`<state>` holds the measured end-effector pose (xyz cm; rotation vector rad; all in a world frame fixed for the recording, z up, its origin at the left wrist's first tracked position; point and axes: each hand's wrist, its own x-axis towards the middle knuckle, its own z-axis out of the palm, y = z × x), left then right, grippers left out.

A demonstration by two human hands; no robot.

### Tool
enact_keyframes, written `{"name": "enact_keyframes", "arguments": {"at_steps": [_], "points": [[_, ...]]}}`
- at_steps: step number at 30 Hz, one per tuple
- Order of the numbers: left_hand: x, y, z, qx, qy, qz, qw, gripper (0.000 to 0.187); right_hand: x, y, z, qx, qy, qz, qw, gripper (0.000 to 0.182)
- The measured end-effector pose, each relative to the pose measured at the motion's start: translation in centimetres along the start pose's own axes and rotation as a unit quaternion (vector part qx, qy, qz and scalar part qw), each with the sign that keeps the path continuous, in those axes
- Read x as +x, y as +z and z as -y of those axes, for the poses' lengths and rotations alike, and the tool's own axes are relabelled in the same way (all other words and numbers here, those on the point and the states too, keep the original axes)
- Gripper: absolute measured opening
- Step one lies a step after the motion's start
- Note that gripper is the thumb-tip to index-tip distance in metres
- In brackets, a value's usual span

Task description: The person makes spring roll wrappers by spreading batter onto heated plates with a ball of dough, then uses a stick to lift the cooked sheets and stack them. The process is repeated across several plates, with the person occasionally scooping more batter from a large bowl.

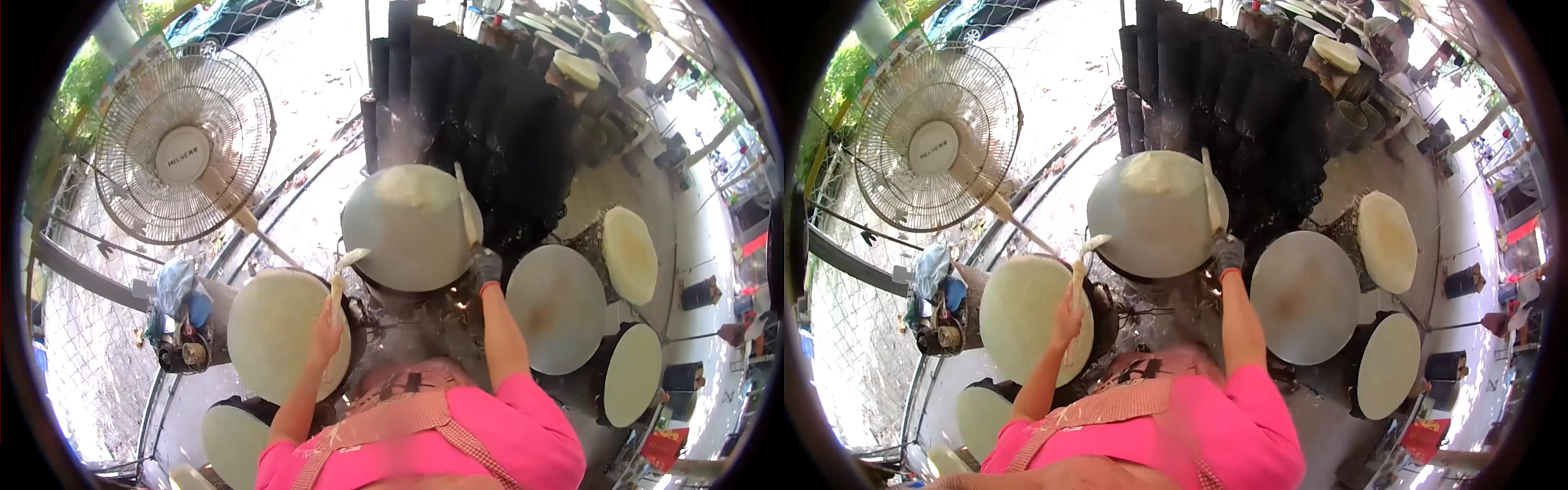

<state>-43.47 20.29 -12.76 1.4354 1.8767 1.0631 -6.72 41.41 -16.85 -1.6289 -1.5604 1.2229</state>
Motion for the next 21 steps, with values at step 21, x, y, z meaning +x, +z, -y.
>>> {"name": "enact_keyframes", "arguments": {"at_steps": [21], "points": [[-1.8, 2.0, -6.2, 0.076, -0.125, 0.008, 0.989, 0.070, 7.5, -8.6, 4.4, 0.289, 0.194, 0.096, 0.932, 0.023]]}}
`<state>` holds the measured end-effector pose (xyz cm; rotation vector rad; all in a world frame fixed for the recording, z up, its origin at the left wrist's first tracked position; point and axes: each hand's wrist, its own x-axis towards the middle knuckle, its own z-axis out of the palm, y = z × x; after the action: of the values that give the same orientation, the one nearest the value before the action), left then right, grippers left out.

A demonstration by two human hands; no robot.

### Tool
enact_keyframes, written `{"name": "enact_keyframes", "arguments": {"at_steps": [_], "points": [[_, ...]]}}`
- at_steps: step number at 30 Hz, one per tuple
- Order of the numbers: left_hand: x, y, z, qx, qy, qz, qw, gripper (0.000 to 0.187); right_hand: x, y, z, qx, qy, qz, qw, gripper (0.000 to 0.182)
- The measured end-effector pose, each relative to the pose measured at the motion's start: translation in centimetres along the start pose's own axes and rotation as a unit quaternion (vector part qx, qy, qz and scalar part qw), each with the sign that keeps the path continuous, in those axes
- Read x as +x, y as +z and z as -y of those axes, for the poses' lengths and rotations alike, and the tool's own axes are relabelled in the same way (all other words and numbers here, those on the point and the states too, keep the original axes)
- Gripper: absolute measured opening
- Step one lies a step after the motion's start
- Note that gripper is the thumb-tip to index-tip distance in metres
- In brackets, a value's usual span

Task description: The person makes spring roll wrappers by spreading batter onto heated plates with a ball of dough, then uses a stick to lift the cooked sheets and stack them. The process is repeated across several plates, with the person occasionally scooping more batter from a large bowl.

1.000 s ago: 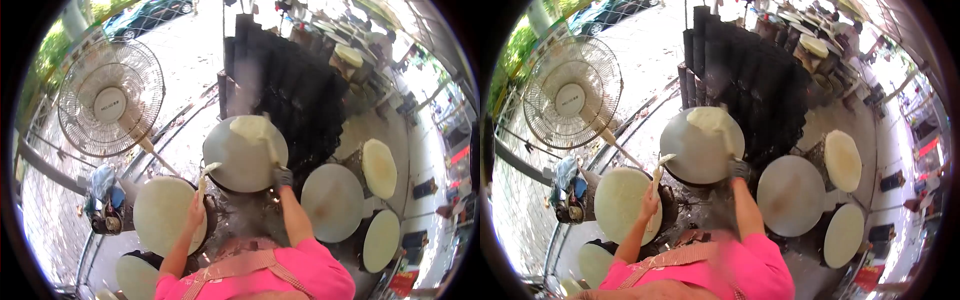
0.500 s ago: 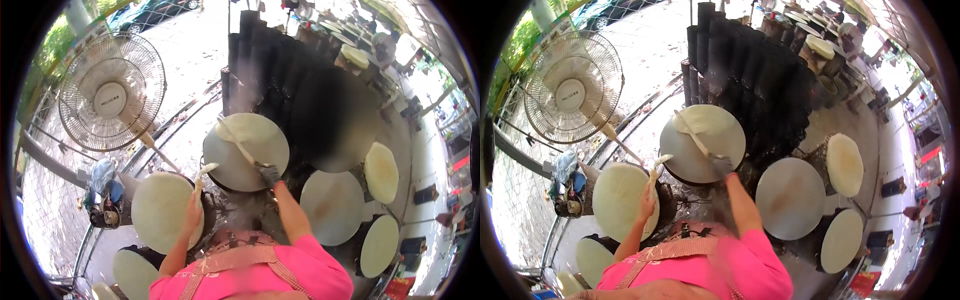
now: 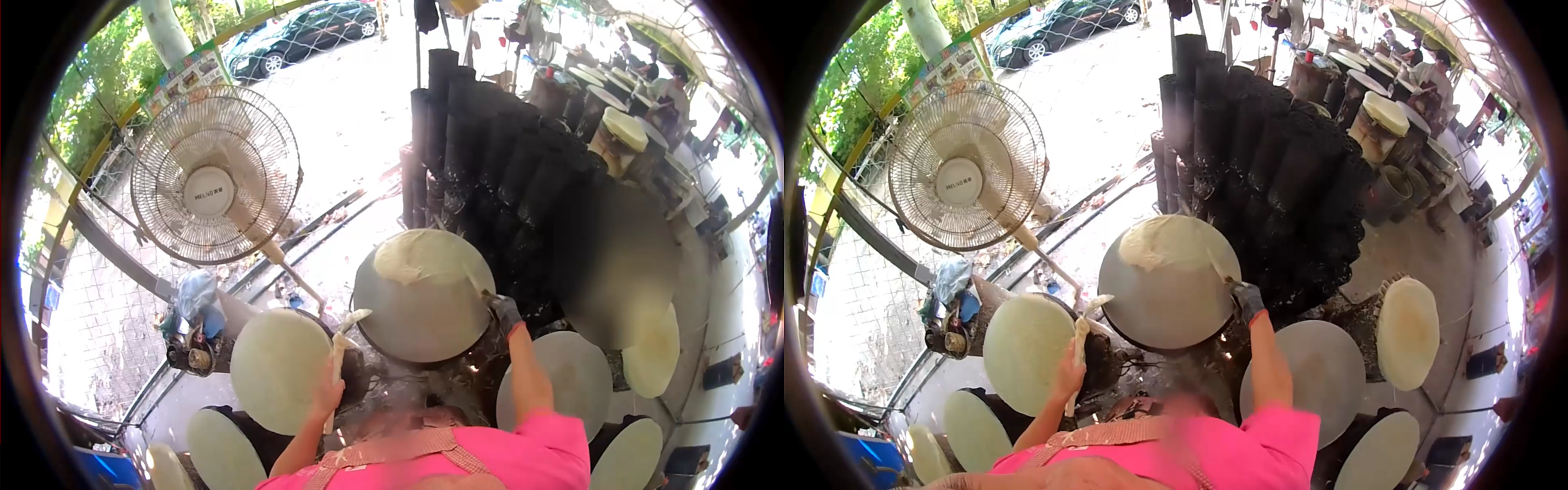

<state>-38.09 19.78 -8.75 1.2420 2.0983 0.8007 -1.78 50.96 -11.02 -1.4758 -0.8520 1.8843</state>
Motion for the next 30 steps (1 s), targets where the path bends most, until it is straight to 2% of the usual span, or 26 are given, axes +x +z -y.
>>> {"name": "enact_keyframes", "arguments": {"at_steps": [1, 3, 4, 5, 8, 9, 10, 11, 14, 16, 17, 19, 21, 22, 23, 24, 25, 28, 30], "points": [[-0.1, 0.7, 0.8, -0.019, -0.049, 0.000, 0.999, 0.071, -2.4, 2.4, 2.4, -0.085, 0.035, 0.002, 0.996, 0.022], [-0.7, 0.9, 0.5, -0.082, -0.105, 0.004, 0.991, 0.073, 0.3, 1.6, -2.0, -0.305, -0.072, 0.124, 0.942, 0.026], [-1.1, 1.1, 0.4, -0.113, -0.133, 0.003, 0.985, 0.073, 1.0, 1.0, -4.2, -0.409, -0.126, 0.184, 0.885, 0.028], [-1.5, 1.2, 0.7, -0.127, -0.126, 0.000, 0.984, 0.073, 0.5, 1.3, -5.5, -0.107, -0.011, 0.159, 0.981, 0.035], [-3.1, 1.4, 2.8, -0.108, -0.098, -0.005, 0.989, 0.071, 0.3, -1.7, -1.5, -0.261, -0.051, 0.195, 0.944, 0.034], [-4.0, 0.9, 3.1, -0.117, -0.106, -0.002, 0.987, 0.070, -0.1, -0.6, 0.5, -0.100, 0.013, 0.168, 0.981, 0.032], [-4.8, 0.5, 3.3, -0.126, -0.114, 0.002, 0.986, 0.069, -0.7, 0.6, 3.7, 0.065, 0.083, 0.131, 0.986, 0.029], [-5.5, 0.3, 2.7, -0.167, -0.135, 0.004, 0.977, 0.068, -3.0, 3.2, 7.6, -0.099, 0.071, 0.047, 0.991, 0.027], [-7.1, -1.1, -2.4, -0.302, -0.193, -0.004, 0.934, 0.065, 2.8, 3.1, 2.3, -0.260, 0.095, 0.176, 0.945, 0.028], [-7.7, -1.4, -3.7, -0.350, -0.221, 0.000, 0.910, 0.065, 3.3, 0.2, -3.0, -0.322, -0.075, 0.291, 0.898, 0.028], [-8.1, -1.3, -3.4, -0.351, -0.263, -0.005, 0.899, 0.068, 2.1, -0.3, -3.9, -0.355, -0.134, 0.277, 0.883, 0.028], [-8.8, -1.9, -4.9, -0.362, -0.252, -0.005, 0.897, 0.068, 2.3, 0.0, -1.6, -0.304, -0.161, 0.278, 0.897, 0.029], [-9.6, -2.5, -5.1, -0.357, -0.234, 0.001, 0.904, 0.067, 2.7, 0.0, 1.1, -0.118, -0.070, 0.294, 0.946, 0.029], [-9.7, -2.6, -5.4, -0.365, -0.240, -0.007, 0.899, 0.067, -1.4, 3.7, 5.9, -0.088, 0.010, 0.180, 0.980, 0.030], [-9.9, -2.6, -5.8, -0.373, -0.247, -0.014, 0.894, 0.067, 1.1, 4.6, 6.3, -0.122, -0.001, 0.150, 0.981, 0.029], [-10.4, -2.7, -6.0, -0.380, -0.258, -0.020, 0.888, 0.067, 3.1, 5.4, 6.4, -0.262, 0.030, 0.167, 0.950, 0.029], [-10.8, -2.3, -5.0, -0.386, -0.255, -0.028, 0.886, 0.065, 5.1, 5.0, 5.4, -0.323, -0.037, 0.241, 0.914, 0.028], [-11.1, -2.2, -4.8, -0.382, -0.286, -0.049, 0.878, 0.064, 5.8, 1.7, 0.4, -0.243, 0.103, 0.225, 0.938, 0.027], [-11.6, -2.4, -5.6, -0.371, -0.295, -0.044, 0.880, 0.064, 2.7, -1.5, 0.4, -0.358, -0.009, 0.323, 0.876, 0.032]]}}
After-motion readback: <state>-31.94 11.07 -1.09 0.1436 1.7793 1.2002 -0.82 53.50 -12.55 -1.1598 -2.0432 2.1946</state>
